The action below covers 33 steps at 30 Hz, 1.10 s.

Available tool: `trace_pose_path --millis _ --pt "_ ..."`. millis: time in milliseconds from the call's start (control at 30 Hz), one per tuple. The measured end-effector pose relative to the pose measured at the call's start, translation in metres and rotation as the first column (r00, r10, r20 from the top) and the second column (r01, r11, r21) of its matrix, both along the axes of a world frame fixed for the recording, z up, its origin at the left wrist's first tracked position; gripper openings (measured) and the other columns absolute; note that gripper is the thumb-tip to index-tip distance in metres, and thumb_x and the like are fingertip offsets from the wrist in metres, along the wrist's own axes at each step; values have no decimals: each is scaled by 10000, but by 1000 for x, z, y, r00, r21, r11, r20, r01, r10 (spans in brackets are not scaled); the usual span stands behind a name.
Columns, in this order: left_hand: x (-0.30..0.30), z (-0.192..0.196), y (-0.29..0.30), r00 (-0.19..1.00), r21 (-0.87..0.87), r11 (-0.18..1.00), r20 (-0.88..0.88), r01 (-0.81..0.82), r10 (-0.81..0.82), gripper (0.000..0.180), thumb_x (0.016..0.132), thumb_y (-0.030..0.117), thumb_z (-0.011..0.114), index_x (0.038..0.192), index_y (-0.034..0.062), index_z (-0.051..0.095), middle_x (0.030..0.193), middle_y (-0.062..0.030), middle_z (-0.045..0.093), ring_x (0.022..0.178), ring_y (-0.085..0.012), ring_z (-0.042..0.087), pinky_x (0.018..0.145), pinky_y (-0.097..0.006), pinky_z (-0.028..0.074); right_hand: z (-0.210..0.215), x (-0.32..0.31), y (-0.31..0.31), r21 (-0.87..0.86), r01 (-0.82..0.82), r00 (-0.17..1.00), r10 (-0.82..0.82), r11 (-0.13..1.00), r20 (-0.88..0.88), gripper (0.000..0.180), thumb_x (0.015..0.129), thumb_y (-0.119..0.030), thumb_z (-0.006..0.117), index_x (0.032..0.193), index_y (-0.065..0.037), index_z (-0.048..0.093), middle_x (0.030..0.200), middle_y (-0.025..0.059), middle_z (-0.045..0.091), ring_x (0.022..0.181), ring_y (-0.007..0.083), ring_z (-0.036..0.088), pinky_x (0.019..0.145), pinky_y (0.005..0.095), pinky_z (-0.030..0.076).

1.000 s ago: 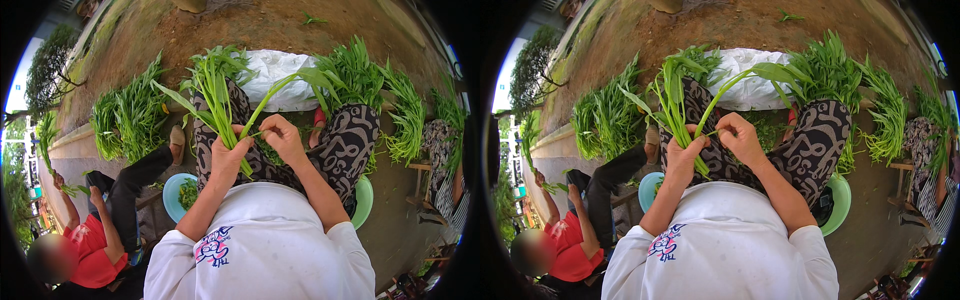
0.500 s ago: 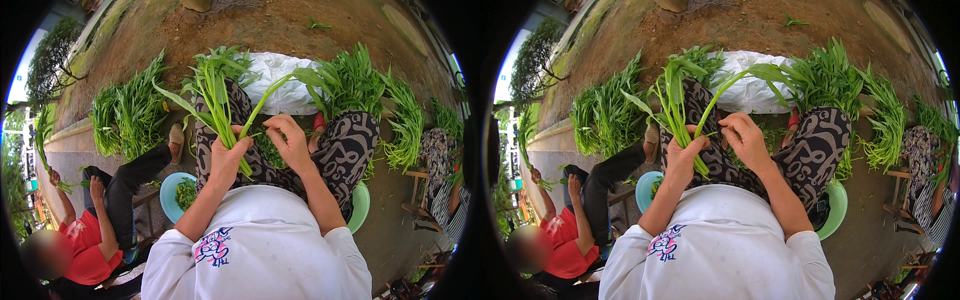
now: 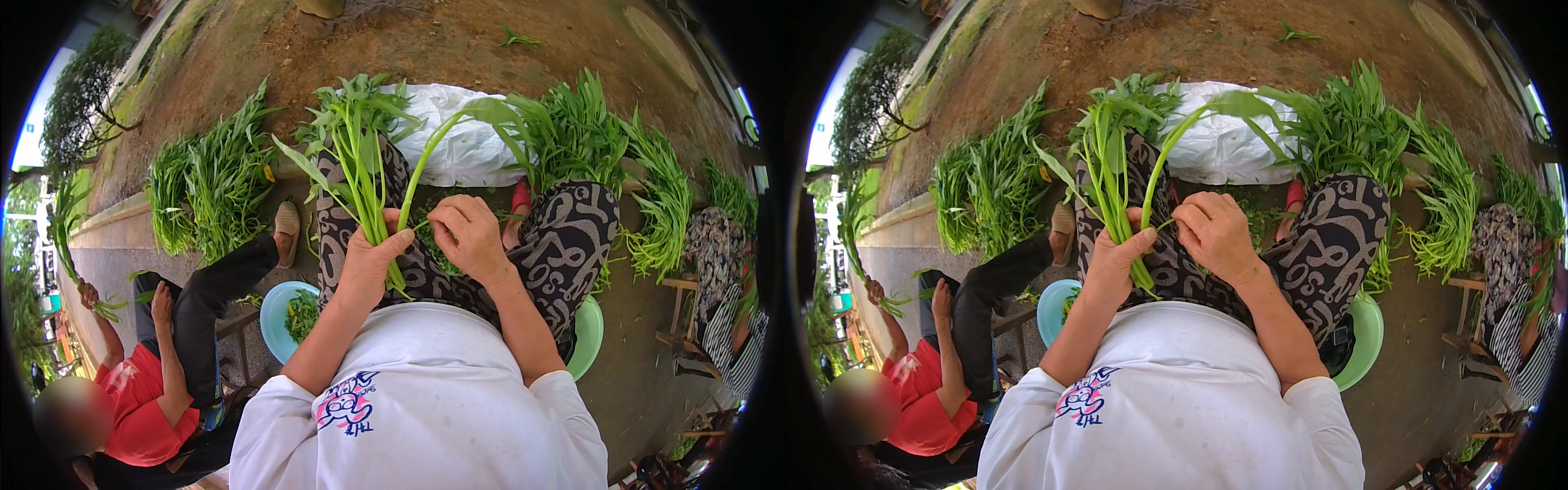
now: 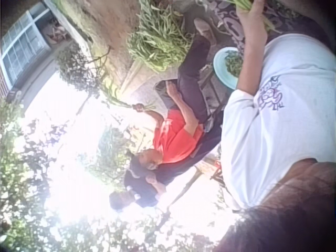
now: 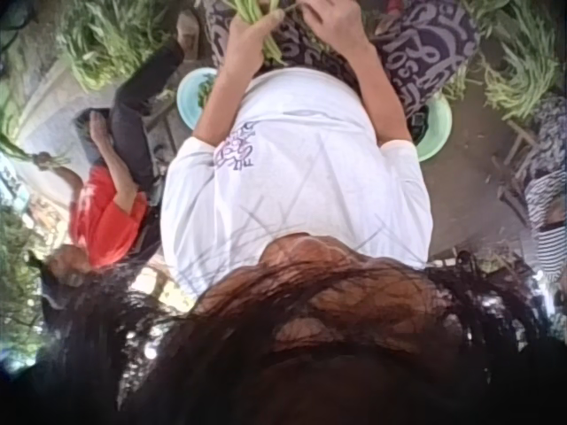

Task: The person is sorting water spinach by plucking leaves and small stems from the stalks by hand. The person works through the bunch one stalk at a time while seated outdoors.

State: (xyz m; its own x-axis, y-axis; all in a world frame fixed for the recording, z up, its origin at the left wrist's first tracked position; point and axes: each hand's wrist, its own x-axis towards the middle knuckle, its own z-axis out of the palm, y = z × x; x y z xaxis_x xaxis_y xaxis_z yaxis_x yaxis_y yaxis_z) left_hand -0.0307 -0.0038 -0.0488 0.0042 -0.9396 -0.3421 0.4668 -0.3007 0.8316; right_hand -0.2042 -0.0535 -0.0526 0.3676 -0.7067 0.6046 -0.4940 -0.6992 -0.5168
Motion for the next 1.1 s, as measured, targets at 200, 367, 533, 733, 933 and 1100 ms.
trace_pose_path --millis 200,367,533,733,933,1100 --pt "3 0 0 1000 44 999 -22 16 -15 328 782 50 714 1079 45 574 876 -13 616 754 -102 567 676 -243 467 -3 0 0 79 -8 997 2 997 77 192 657 15 650 809 -73 573 811 56 572 700 258 568 627 345 446" --pt "4 -3 -1 999 56 998 -34 13 -11 334 775 54 723 1073 61 572 886 -40 643 762 -129 601 666 -266 501 -8 0 3 414 -137 956 10 900 295 131 711 27 590 824 -33 569 795 68 566 689 199 587 617 285 459" --pt "5 0 -1 998 76 997 -56 2 2 337 779 51 718 1076 62 559 883 -44 642 767 -135 607 668 -268 502 -7 1 6 637 -293 872 -74 713 484 41 791 7 549 829 0 560 768 45 570 650 109 580 595 237 468" --pt "4 5 -2 999 91 996 -29 -11 14 347 781 72 723 1081 45 550 877 -29 626 755 -123 586 661 -257 478 -10 -5 0 696 -489 684 -264 526 680 28 836 -22 543 841 1 558 731 22 569 643 88 564 590 226 463" --pt "9 4 -4 998 120 992 -48 -45 51 363 775 91 733 1083 41 546 872 -24 622 747 -128 586 651 -256 472 -12 -20 -4 754 -44 965 -167 656 202 81 813 -26 621 876 -9 573 852 39 585 702 113 538 646 247 447" --pt "8 7 -5 996 131 990 -66 -49 58 359 772 89 735 1077 38 553 861 -29 623 720 -131 581 642 -259 471 -4 -5 -1 327 -131 948 21 936 318 164 783 45 628 933 -13 595 948 85 574 769 192 569 678 273 464"
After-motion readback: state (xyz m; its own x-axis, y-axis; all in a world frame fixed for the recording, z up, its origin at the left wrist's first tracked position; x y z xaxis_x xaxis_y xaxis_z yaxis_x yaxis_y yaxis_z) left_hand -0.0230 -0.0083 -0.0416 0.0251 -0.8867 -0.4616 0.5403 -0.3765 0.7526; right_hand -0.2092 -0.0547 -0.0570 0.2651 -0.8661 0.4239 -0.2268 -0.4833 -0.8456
